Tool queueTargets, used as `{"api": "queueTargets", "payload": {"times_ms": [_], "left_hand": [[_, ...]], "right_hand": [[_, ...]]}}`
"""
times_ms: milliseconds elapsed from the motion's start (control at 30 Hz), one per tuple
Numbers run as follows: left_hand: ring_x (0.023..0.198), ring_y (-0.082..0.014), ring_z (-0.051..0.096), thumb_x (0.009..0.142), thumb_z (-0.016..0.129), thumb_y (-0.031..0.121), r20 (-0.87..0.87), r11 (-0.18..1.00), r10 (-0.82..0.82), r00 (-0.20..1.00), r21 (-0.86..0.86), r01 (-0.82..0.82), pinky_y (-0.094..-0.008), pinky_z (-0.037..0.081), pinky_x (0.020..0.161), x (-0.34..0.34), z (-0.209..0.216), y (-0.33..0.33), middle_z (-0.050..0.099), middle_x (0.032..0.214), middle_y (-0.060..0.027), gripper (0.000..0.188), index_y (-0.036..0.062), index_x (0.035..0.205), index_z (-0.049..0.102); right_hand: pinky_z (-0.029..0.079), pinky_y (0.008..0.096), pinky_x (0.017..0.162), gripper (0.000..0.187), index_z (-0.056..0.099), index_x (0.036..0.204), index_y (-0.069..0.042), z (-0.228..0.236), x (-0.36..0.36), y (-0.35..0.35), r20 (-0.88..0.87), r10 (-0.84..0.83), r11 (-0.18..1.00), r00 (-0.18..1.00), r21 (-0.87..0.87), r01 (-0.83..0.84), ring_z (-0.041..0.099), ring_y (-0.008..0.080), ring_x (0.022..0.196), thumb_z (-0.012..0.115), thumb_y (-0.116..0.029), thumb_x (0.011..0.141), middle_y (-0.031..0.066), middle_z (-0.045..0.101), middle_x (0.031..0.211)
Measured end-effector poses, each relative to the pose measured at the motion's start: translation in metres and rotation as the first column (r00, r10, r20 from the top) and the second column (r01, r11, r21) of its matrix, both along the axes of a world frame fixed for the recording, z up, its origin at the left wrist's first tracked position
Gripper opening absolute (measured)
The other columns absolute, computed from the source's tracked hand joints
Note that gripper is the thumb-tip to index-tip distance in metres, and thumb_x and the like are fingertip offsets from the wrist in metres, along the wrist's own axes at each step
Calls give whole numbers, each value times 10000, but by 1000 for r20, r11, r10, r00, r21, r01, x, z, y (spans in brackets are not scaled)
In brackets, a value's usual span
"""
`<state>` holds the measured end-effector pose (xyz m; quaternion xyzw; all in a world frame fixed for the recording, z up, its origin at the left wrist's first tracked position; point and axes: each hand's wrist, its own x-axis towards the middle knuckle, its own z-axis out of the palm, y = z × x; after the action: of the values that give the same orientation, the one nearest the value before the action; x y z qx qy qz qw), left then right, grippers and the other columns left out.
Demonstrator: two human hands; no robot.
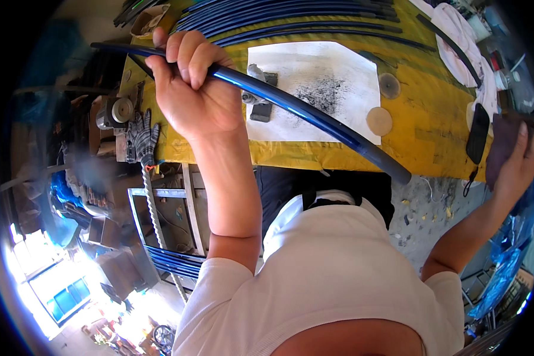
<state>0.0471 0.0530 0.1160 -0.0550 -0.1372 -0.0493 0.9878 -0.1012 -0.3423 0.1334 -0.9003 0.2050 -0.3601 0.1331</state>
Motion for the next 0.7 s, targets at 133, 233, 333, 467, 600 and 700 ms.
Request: {"api": "queueTargets", "payload": {"times_ms": [133, 233, 333, 467, 600, 700], "left_hand": [[510, -100, 305, 978, 299, 364, -53, 1000, 9, 999, -14, -10, -207, 307, 405, -1, -3, 1, 371, 670, -8, 429, 0, 1048, 514], [498, -91, 293, 976, 304, 371, -67, 998, 27, 997, 50, -24, -199, 259, 392, -4, -4, -3, 369, 633, 17, 404, 24, 1008, 510], [491, -90, 289, 976, 304, 375, -38, 999, 25, 999, 32, -23, -200, 246, 383, -4, -10, -2, 382, 650, 12, 374, 47, 940, 481], [487, -86, 293, 975, 297, 388, -82, 999, 38, 996, -3, -38, -205, 257, 374, -5, -8, -1, 391, 677, 5, 365, 64, 911, 451], [613, -105, 394, 958, 415, 287, -49, 949, 201, 978, 256, -182, -214, 376, 513, -7, -12, -7, 412, 773, -50, 276, 13, 970, 453], [665, -117, 399, 949, 457, 268, -21, 839, 367, 930, 438, -322, -235, 394, 591, -9, -15, -5, 435, 827, -55, 259, 20, 1022, 447]], "right_hand": [[364, 324, 955, 387, 498, 1205, -24, -26, 18, 9, -350, 41, 925, 936, -340, -167, 530, 252, 1073, 498, -291, 925, 122, 570, 1130], [393, 343, 927, 434, 519, 1181, -34, -26, 19, 54, -110, 489, 825, 865, 380, -418, 542, 239, 1055, 469, -377, 920, 124, 554, 1149], [400, 330, 906, 473, 503, 1167, 23, -30, 14, 107, 161, 800, 320, 577, 700, -639, 550, 227, 1043, 435, -379, 927, 150, 563, 1114], [448, 275, 736, 411, 483, 1170, 36, -30, 17, 161, 318, 842, 10, 437, 799, -601, 577, 172, 815, 497, -286, 916, 108, 566, 932], [367, 158, 438, 359, 482, 1146, 42, -28, 18, 179, 305, 805, -147, 509, 933, -328, 507, 66, 576, 505, -236, 920, 57, 519, 805], [296, 165, 365, 365, 503, 1103, 38, -38, 20, 188, 281, 738, -156, 613, 955, -251, 417, 53, 458, 470, -287, 939, 40, 491, 675]]}}
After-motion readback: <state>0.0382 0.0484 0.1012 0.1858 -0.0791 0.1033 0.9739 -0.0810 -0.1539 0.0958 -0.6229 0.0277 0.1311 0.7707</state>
